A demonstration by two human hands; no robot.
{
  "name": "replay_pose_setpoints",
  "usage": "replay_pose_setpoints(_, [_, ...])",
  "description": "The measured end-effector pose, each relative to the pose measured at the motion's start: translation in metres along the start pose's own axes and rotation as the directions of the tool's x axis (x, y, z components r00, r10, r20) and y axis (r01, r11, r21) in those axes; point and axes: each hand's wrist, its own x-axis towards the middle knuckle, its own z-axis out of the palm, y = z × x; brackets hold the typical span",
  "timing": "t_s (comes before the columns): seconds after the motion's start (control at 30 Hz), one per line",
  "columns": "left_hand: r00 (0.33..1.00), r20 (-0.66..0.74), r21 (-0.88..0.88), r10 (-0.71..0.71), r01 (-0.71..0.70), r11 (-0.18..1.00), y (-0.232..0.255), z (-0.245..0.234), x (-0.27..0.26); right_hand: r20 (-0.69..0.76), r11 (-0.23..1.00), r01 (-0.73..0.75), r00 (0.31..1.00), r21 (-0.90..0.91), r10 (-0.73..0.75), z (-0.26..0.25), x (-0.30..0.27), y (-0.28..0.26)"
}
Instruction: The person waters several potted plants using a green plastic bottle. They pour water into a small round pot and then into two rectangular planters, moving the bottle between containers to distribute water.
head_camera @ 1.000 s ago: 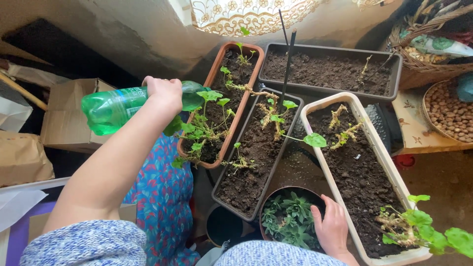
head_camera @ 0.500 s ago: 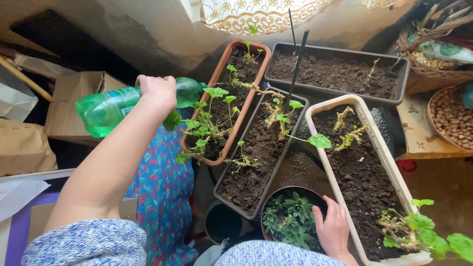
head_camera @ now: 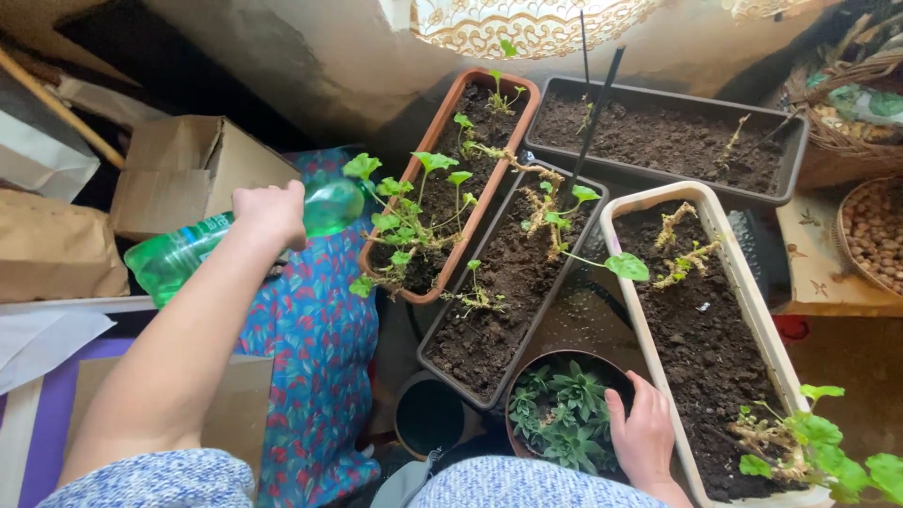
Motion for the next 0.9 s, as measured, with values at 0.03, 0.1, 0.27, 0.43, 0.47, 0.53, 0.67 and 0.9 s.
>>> replay_pose_setpoints(0.03, [1.000,0.003,-0.003,-0.006,0.006,1.000,-0.001,0.005,-0.006,0.004,1.000,0.007,1.000,0.000,-0.007,0.001,0.000,0.000])
replay_pose_setpoints(0.1, [0.999,0.040,0.049,0.017,-0.019,0.999,0.000,0.015,-0.017,-0.008,1.000,0.004,1.000,0.012,-0.004,0.002,0.000,0.002])
replay_pose_setpoints(0.27, [0.992,0.126,0.105,0.014,-0.027,0.994,0.005,0.040,-0.033,-0.044,0.999,0.052,0.998,-0.002,-0.052,0.007,-0.001,0.006])
replay_pose_setpoints(0.43, [0.985,0.171,0.083,0.011,-0.025,0.996,0.006,0.059,-0.053,-0.024,0.999,0.051,0.998,-0.007,-0.052,0.000,-0.003,-0.002])
replay_pose_setpoints(0.47, [0.988,0.153,0.010,0.012,-0.014,1.000,0.004,0.066,-0.057,-0.101,0.991,0.125,0.986,-0.057,-0.130,-0.001,-0.005,-0.003])
replay_pose_setpoints(0.53, [0.990,0.139,-0.064,0.008,0.001,0.998,-0.001,0.074,-0.067,-0.168,0.974,0.197,0.962,-0.111,-0.214,-0.007,-0.007,-0.014])
replay_pose_setpoints(0.67, [0.966,0.183,-0.458,0.181,-0.079,0.885,-0.002,0.103,-0.079,-0.187,0.934,0.358,0.918,0.010,-0.350,-0.028,-0.009,-0.061])
replay_pose_setpoints(0.9, [0.879,0.347,-0.812,0.327,0.107,0.574,0.046,0.117,-0.131,0.343,0.802,0.220,0.818,0.555,-0.462,-0.051,-0.020,-0.191])
